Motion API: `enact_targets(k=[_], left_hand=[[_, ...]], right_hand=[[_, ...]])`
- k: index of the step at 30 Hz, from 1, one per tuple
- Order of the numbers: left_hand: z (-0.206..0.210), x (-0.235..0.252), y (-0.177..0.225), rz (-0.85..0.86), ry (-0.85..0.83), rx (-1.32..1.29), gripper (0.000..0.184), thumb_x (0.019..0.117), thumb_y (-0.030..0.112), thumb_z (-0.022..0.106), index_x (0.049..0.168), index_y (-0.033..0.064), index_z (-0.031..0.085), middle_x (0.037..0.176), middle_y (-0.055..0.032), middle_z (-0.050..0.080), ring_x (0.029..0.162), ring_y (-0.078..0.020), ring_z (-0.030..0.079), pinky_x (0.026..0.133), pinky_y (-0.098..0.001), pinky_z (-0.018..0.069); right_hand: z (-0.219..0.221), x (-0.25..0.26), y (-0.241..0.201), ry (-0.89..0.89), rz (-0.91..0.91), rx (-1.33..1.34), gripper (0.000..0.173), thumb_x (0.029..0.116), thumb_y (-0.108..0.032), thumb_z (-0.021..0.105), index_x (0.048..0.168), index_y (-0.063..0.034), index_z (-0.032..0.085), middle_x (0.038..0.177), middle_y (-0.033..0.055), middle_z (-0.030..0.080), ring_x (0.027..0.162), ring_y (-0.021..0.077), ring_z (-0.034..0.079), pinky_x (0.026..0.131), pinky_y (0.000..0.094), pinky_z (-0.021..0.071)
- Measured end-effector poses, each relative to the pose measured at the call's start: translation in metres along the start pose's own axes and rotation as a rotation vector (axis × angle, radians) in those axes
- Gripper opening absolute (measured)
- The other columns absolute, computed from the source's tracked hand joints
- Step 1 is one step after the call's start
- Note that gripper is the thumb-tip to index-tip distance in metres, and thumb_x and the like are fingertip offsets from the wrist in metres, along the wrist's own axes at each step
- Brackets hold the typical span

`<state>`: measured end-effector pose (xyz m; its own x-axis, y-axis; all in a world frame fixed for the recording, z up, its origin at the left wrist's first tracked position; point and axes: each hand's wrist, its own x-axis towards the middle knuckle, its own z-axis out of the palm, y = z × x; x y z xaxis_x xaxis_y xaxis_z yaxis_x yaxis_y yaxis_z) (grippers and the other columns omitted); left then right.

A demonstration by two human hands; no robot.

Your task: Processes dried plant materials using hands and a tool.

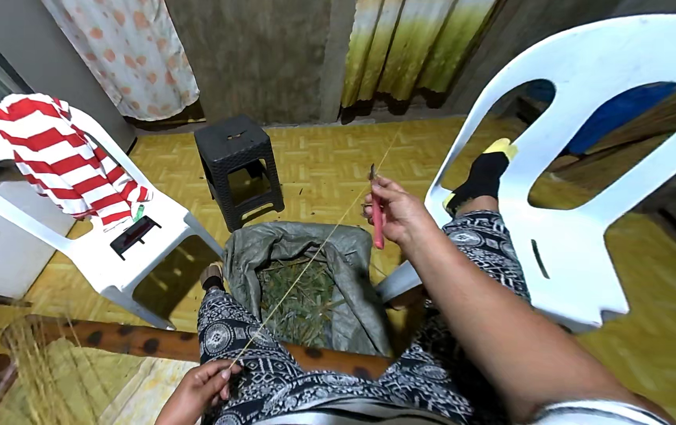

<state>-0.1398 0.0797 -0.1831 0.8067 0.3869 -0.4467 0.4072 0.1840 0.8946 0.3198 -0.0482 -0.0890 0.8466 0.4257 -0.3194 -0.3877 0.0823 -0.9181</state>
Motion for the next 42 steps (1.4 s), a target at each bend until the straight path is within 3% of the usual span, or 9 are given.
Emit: enact_targets(k=[14,21,24,28,30,32,37,39,42], left_hand=[[-0.016,-0.006,-0.017,-0.056,-0.105,-0.011,0.024,0.1018,0.015,0.054,0.115,0.0099,0.073,0.071,0.0109,0.065,0.054,0.0047,0.05,0.051,-0.0129,0.04],[-0.016,-0.018,-0.008,-0.09,0.198,-0.058,0.024,0.1052,0.012,0.051,0.12,0.0037,0.068,0.073,0.0075,0.062,0.058,0.0007,0.051,0.054,-0.0164,0.0428],[-0.014,-0.017,0.0,-0.058,0.34,-0.093,0.025,0.1067,0.014,0.052,0.124,0.0027,0.066,0.074,0.0068,0.061,0.058,0.0006,0.049,0.054,-0.017,0.0411],[-0.008,-0.009,0.006,-0.016,0.437,-0.156,0.026,0.1072,0.014,0.052,0.127,0.0007,0.063,0.074,0.006,0.061,0.056,0.0008,0.048,0.052,-0.0169,0.0395],[-0.006,-0.005,0.01,0.004,0.481,-0.172,0.026,0.1074,0.013,0.051,0.127,0.0003,0.063,0.075,0.0055,0.062,0.056,0.0008,0.048,0.053,-0.0167,0.0398],[-0.009,-0.005,0.016,0.029,0.544,-0.207,0.026,0.1074,0.013,0.051,0.127,-0.0012,0.062,0.079,0.0041,0.062,0.059,-0.0002,0.049,0.055,-0.0173,0.0409],[-0.044,-0.019,0.023,0.104,0.759,-0.436,0.021,0.109,0.014,0.049,0.122,0.0023,0.06,0.074,0.0025,0.057,0.053,-0.0009,0.046,0.05,-0.0156,0.0405],[-0.062,-0.031,0.015,0.082,0.865,-0.415,0.022,0.1099,0.022,0.049,0.121,0.0076,0.062,0.074,0.0031,0.058,0.051,-0.0007,0.044,0.046,-0.0153,0.0376],[-0.087,-0.056,-0.019,-0.066,1.042,-0.273,0.03,0.1102,0.031,0.048,0.126,0.0102,0.061,0.078,0.0022,0.061,0.055,-0.0027,0.049,0.051,-0.0193,0.0426]], right_hand=[[-0.004,0.009,-0.006,0.06,-0.086,-0.028,0.031,0.1067,-0.016,0.053,0.137,-0.0192,0.053,0.097,-0.0028,0.058,0.063,0.005,0.053,0.053,0.0199,0.0458],[-0.032,0.015,-0.002,0.042,-0.047,-0.105,0.029,0.1063,-0.026,0.053,0.135,-0.0268,0.051,0.084,-0.0084,0.058,0.061,0.0028,0.056,0.053,0.0203,0.0482],[-0.017,-0.001,0.034,-0.07,-0.024,-0.296,0.028,0.1107,-0.023,0.043,0.139,-0.0185,0.046,0.084,-0.0077,0.058,0.057,0.0012,0.053,0.051,0.0175,0.0471],[0.002,-0.034,0.093,-0.23,0.041,-0.684,0.043,0.1105,-0.021,0.044,0.15,-0.005,0.04,0.101,0.0048,0.057,0.068,0.0048,0.052,0.062,0.0231,0.0475],[0.005,-0.046,0.122,-0.305,0.055,-0.798,0.042,0.1101,-0.019,0.046,0.148,0.0,0.044,0.112,0.0155,0.06,0.078,0.0133,0.054,0.071,0.0331,0.0485],[0.001,-0.054,0.15,-0.382,0.04,-0.884,0.04,0.1095,-0.02,0.049,0.142,0.0031,0.05,0.114,0.02,0.061,0.081,0.0181,0.056,0.075,0.0384,0.0491],[-0.023,-0.065,0.188,-0.461,0.05,-1.014,0.04,0.1077,-0.021,0.055,0.138,0.0048,0.055,0.12,0.0289,0.063,0.095,0.0331,0.061,0.085,0.0534,0.0484],[-0.034,-0.066,0.194,-0.444,0.041,-1.013,0.042,0.109,-0.022,0.052,0.14,0.0055,0.053,0.117,0.0282,0.062,0.09,0.0305,0.058,0.082,0.051,0.0477],[-0.04,-0.074,0.19,-0.373,0.006,-0.978,0.048,0.1121,-0.025,0.043,0.151,0.003,0.043,0.126,0.0311,0.06,0.095,0.0337,0.061,0.086,0.0519,0.0491]])
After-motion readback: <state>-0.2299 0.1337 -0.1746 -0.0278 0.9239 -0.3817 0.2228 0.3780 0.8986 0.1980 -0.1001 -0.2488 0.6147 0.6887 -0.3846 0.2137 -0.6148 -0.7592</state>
